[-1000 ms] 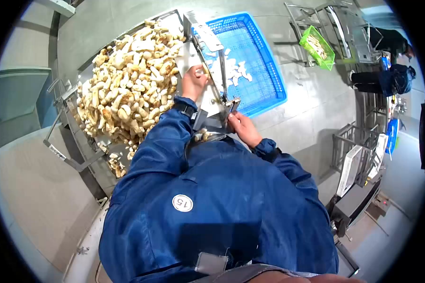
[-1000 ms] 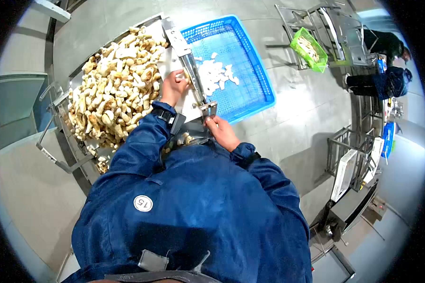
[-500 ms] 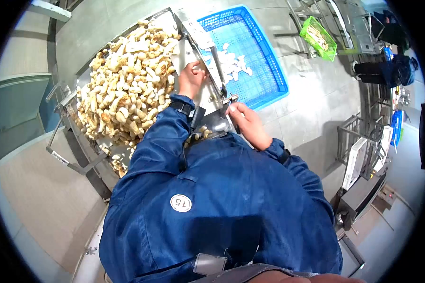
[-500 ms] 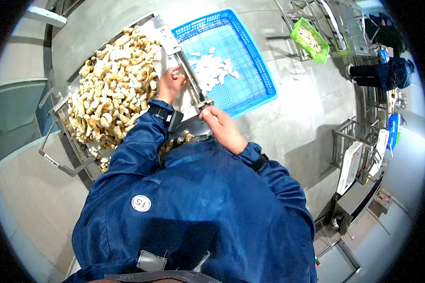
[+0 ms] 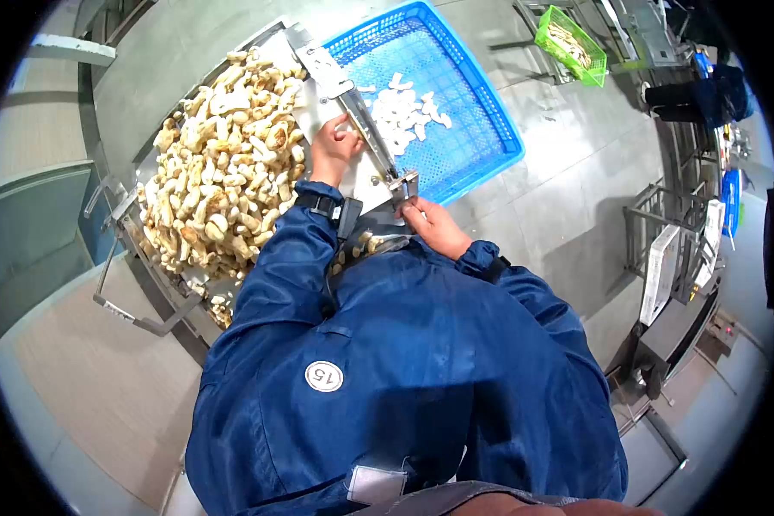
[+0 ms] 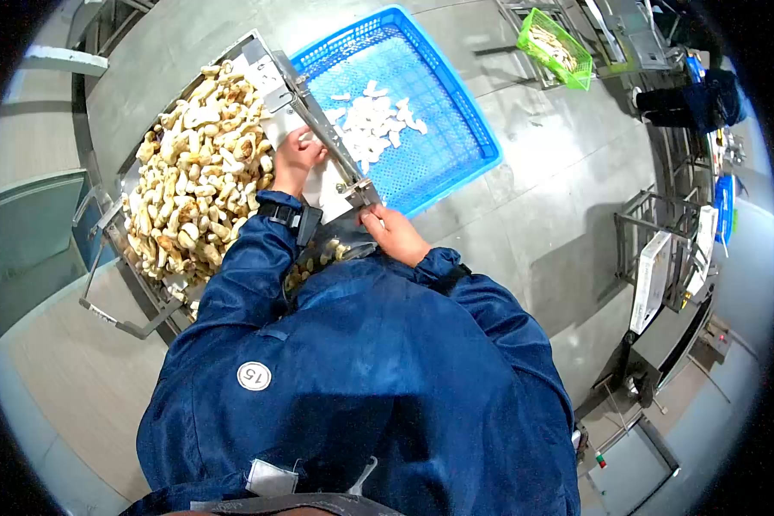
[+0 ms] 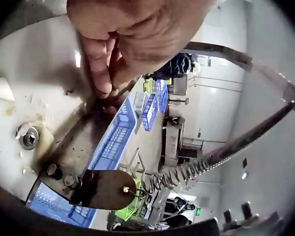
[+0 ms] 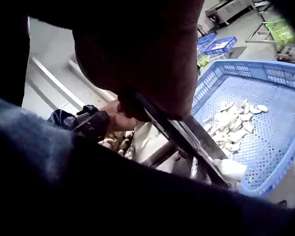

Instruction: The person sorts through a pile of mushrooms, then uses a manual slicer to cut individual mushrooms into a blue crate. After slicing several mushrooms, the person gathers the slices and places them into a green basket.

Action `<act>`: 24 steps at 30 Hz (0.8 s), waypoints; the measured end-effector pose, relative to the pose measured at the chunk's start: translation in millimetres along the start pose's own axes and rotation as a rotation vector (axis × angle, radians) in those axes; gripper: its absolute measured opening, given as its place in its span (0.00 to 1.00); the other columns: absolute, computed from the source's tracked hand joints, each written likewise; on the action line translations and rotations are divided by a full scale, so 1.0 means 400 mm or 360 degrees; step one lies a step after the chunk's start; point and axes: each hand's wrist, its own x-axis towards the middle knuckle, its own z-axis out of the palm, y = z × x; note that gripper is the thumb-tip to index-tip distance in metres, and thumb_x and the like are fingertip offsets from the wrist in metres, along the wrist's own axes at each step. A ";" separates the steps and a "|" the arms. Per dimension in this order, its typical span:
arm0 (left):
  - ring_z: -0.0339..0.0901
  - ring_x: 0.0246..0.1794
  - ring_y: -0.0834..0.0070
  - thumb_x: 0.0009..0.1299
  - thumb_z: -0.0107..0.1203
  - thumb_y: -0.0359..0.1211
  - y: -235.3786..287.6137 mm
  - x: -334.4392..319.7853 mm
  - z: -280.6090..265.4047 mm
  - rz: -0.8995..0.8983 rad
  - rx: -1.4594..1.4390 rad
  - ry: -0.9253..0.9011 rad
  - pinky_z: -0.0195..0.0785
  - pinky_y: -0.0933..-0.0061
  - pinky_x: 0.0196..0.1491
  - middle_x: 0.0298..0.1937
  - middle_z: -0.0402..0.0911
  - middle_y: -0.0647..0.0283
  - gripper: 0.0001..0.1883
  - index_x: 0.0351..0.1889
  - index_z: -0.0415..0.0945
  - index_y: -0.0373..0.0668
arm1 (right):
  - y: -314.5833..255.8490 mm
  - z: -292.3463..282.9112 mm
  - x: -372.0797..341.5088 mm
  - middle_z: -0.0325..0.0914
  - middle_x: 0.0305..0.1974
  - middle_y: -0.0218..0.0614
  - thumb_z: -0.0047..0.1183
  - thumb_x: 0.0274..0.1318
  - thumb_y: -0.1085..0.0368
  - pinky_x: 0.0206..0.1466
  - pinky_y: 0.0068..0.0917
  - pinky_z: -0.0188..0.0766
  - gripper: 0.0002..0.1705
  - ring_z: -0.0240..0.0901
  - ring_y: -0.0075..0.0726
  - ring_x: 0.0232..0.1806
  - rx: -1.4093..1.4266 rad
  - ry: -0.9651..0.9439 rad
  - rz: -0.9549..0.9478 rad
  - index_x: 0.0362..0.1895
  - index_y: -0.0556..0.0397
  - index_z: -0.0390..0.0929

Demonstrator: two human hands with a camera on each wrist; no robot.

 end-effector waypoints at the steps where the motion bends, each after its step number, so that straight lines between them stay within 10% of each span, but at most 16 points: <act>1: 0.79 0.28 0.79 0.67 0.54 0.24 0.003 -0.003 0.003 0.0003 -0.0026 0.0011 0.72 0.84 0.32 0.31 0.82 0.61 0.23 0.60 0.66 0.28 | 0.002 0.002 0.000 0.76 0.32 0.42 0.41 0.69 0.56 0.44 0.33 0.67 0.18 0.72 0.36 0.37 0.0009 0.0005 -0.0007 0.39 0.56 0.77; 15: 0.79 0.29 0.80 0.66 0.57 0.24 -0.004 -0.012 0.012 0.0037 -0.0041 0.0123 0.76 0.81 0.37 0.33 0.82 0.61 0.22 0.58 0.69 0.27 | -0.012 0.006 -0.002 0.78 0.34 0.42 0.42 0.69 0.56 0.46 0.32 0.68 0.18 0.73 0.35 0.39 0.0050 0.0044 -0.0013 0.41 0.58 0.78; 20: 0.80 0.27 0.80 0.64 0.58 0.26 -0.051 0.008 0.006 0.0109 0.0009 0.0164 0.72 0.79 0.29 0.28 0.83 0.63 0.19 0.53 0.73 0.33 | -0.145 -0.009 -0.019 0.77 0.33 0.27 0.47 0.68 0.58 0.44 0.22 0.66 0.15 0.68 0.20 0.38 0.0194 0.0131 0.0000 0.39 0.56 0.78; 24: 0.80 0.29 0.75 0.66 0.56 0.22 -0.003 -0.011 0.014 0.0056 0.0102 0.0195 0.73 0.78 0.30 0.33 0.83 0.56 0.12 0.46 0.70 0.29 | -0.244 -0.001 -0.033 0.62 0.22 0.17 0.46 0.70 0.58 0.23 0.14 0.48 0.11 0.52 0.10 0.22 0.0431 0.0236 0.0050 0.42 0.50 0.75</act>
